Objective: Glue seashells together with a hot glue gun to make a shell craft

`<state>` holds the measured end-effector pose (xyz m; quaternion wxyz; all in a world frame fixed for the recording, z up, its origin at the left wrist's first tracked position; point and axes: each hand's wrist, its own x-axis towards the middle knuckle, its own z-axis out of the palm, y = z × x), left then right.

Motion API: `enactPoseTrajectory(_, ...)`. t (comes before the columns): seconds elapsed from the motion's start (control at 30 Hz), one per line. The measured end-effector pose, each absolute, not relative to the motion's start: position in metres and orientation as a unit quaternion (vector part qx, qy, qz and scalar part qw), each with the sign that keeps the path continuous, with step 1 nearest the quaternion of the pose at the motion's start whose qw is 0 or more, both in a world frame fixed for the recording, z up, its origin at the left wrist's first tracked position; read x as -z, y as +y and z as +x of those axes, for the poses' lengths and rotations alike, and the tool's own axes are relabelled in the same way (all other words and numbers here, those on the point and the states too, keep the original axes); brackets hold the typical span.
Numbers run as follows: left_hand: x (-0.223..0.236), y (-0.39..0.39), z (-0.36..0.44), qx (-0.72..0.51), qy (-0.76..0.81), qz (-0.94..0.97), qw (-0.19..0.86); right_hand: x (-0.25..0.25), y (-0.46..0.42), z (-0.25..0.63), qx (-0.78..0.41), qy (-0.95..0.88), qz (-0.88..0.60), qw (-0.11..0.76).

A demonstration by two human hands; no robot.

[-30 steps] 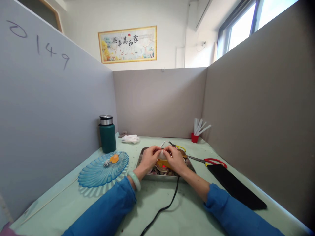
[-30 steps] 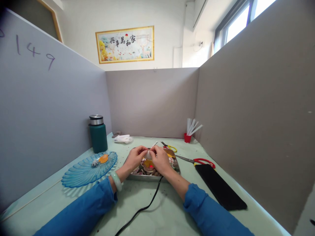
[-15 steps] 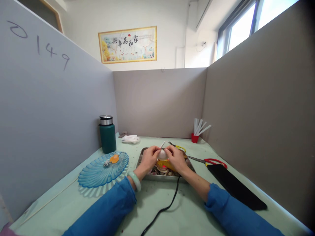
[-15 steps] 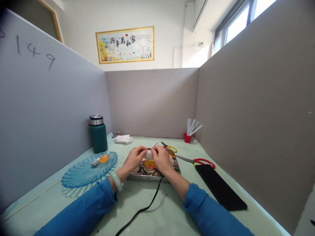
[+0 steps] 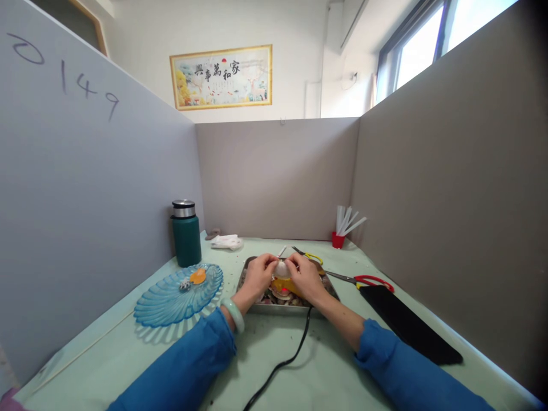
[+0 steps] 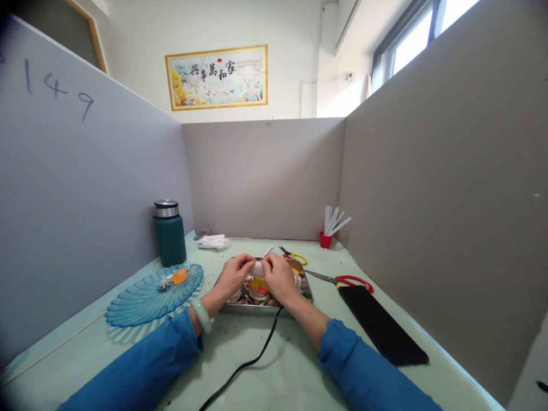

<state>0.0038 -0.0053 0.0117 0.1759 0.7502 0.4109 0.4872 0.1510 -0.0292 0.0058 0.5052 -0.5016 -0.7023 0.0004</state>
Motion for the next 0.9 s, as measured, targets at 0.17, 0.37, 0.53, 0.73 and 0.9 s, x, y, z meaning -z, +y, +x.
enactPoseTrajectory(0.17, -0.0123, -0.0063, 0.0042, -0.489, 0.410, 0.749, 0.180, -0.0078, -0.0324, 0.1506, 0.003, -0.707, -0.496, 0.505)
enactPoseTrajectory(0.37, -0.0134, -0.0078, 0.0042, -0.491, 0.406, 0.747, 0.188, -0.0082, -0.0340, 0.1496, -0.013, -0.708, -0.494, 0.505)
enactPoseTrajectory(0.53, -0.0129, -0.0073, 0.0034, -0.498, 0.390, 0.747, 0.204, -0.0036, -0.0292, 0.1496, -0.021, -0.698, -0.506, 0.507)
enactPoseTrajectory(0.73, -0.0145, -0.0087, 0.0043, -0.491, 0.388, 0.755, 0.195, -0.0020, -0.0276, 0.1499, -0.003, -0.710, -0.498, 0.498)
enactPoseTrajectory(0.9, -0.0169, -0.0105, 0.0057, -0.488, 0.392, 0.754, 0.201, -0.0008, -0.0268, 0.1498, -0.007, -0.714, -0.486, 0.504)
